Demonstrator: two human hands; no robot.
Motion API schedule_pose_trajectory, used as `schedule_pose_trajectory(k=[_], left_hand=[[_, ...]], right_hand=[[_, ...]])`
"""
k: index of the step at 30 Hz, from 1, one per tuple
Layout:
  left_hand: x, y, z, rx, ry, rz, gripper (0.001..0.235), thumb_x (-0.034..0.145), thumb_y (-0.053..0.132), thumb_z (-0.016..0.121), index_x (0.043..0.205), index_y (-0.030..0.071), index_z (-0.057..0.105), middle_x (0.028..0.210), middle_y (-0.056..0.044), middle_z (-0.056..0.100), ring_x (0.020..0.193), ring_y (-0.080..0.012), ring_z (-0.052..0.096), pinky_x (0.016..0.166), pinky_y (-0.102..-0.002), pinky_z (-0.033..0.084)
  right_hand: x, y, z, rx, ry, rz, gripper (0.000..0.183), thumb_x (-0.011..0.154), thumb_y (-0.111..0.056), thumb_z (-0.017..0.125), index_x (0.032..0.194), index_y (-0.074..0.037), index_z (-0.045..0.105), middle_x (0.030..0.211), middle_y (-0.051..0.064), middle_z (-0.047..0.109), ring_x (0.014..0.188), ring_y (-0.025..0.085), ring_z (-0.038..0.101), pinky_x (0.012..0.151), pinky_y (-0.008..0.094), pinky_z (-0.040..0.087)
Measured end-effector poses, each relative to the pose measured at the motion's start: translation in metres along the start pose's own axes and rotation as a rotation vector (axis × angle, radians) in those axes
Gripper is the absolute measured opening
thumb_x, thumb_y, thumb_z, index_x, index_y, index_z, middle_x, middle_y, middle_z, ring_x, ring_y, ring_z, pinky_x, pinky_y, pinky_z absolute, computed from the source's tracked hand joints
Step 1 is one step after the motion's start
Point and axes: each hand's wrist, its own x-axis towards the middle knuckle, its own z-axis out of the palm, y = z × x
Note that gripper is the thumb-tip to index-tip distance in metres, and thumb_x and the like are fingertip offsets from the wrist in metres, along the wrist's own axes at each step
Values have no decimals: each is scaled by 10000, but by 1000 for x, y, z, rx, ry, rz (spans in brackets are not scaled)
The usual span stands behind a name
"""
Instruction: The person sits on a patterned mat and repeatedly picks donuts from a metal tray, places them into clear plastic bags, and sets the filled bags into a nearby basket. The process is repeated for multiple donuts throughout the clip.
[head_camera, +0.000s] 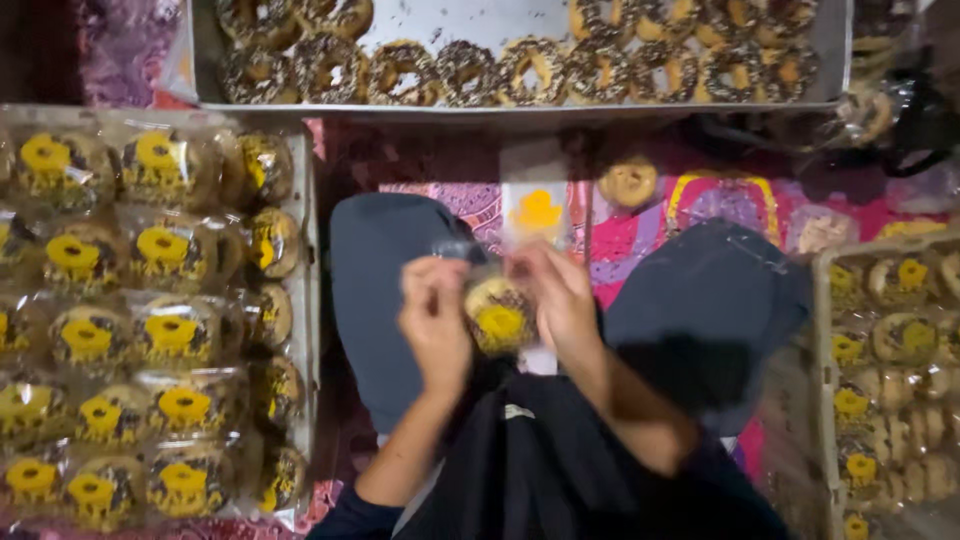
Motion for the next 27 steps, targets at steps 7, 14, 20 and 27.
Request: schedule_pose_trajectory(k=[7,14,20,27], left_hand=[[-5,-40,-91,301,159,-40,117,1015,112,681,1020,-5,695,912,-55,683,852,-102,614,780,-271,504],[-23,-87,-77,81,-294,-604,347,935,135,692,1258,20,637,854,-68,755,662,-116,619,585,-278,495],[6,-149,90,-408,-761,-449,460,1000,183,672,1402,26,513,1333,-107,650,1164,-108,637,989,-252,528],[92,-226,234,137,-614,-109,519,899,242,686,1377,71,578,1274,-129,670,1150,-269,620,982,-410,484]], right_hand=[[34,96,9,-671,-200,-43,125,920,-98,769,968,14,795,903,47,735,865,143,660,787,272,523],[40,111,-43,-176,-273,219,416,914,-69,744,1292,-16,579,1143,52,682,1033,127,668,890,284,549],[112,16,-208,-113,96,-79,435,997,-145,641,1398,-8,542,1279,55,701,1145,165,697,975,312,588],[212,52,-323,-890,348,-175,278,885,-96,831,1028,49,643,909,122,674,833,211,629,733,385,540]])
